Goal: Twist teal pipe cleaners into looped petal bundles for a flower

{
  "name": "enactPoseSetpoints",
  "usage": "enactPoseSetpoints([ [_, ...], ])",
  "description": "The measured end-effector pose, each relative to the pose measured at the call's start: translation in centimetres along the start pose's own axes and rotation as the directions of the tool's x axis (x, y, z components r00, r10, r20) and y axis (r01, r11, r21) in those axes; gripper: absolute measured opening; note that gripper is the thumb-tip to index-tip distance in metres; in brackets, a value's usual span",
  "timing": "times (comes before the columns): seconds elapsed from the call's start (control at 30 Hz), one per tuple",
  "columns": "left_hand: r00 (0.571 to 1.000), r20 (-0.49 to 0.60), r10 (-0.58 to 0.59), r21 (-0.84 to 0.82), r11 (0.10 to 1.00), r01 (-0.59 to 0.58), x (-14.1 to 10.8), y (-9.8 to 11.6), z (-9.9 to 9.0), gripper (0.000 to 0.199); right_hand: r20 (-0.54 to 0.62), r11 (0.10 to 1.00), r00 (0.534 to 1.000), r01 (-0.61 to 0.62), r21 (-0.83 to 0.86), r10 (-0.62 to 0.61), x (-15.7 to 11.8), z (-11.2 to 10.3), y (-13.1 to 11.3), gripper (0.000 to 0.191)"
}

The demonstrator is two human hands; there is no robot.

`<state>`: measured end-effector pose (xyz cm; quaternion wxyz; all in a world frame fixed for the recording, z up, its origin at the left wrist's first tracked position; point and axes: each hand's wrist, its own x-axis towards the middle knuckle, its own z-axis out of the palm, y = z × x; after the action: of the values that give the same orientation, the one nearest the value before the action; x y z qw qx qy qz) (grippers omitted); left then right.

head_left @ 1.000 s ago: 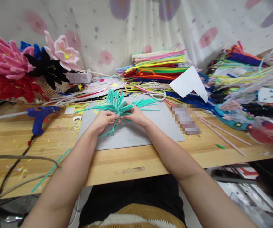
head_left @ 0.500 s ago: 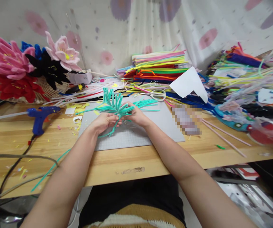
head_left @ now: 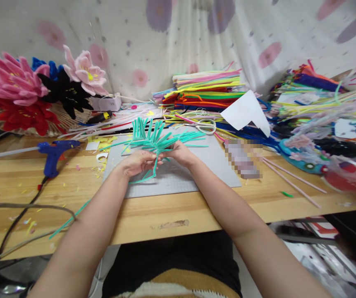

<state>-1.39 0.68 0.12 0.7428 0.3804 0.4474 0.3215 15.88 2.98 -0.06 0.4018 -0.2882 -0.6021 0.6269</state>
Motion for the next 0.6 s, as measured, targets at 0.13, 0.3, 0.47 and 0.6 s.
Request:
enactPoseSetpoints([
  [0.13, 1.0, 0.006, 0.003, 0.015, 1.0, -0.003, 0.0, 0.0, 0.0, 0.007, 0.004, 1.0, 1.0, -0.017, 0.022, 0.017, 0.1, -0.2, 0.0, 0.037],
  [0.3, 0.992, 0.052, 0.115, -0.007, 0.993, -0.115, 0.0, 0.1, 0.1, 0.022, -0.03, 1.0, 0.999, -0.012, -0.027, 0.011, 0.1, -0.4, 0.2, 0.039],
  [0.47, 0.955, -0.122, 0.271, -0.095, 0.954, -0.283, 0.9, -0.3, 0.7, 0.027, -0.03, 0.999, 1.0, -0.006, -0.034, 0.005, 0.1, 0.0, 0.0, 0.044],
  [0.6, 0.883, -0.311, 0.352, -0.059, 0.92, -0.388, 1.1, -0.3, 1.6, 0.029, -0.095, 0.999, 0.995, -0.039, -0.023, 0.037, 0.1, -0.2, 0.2, 0.043],
])
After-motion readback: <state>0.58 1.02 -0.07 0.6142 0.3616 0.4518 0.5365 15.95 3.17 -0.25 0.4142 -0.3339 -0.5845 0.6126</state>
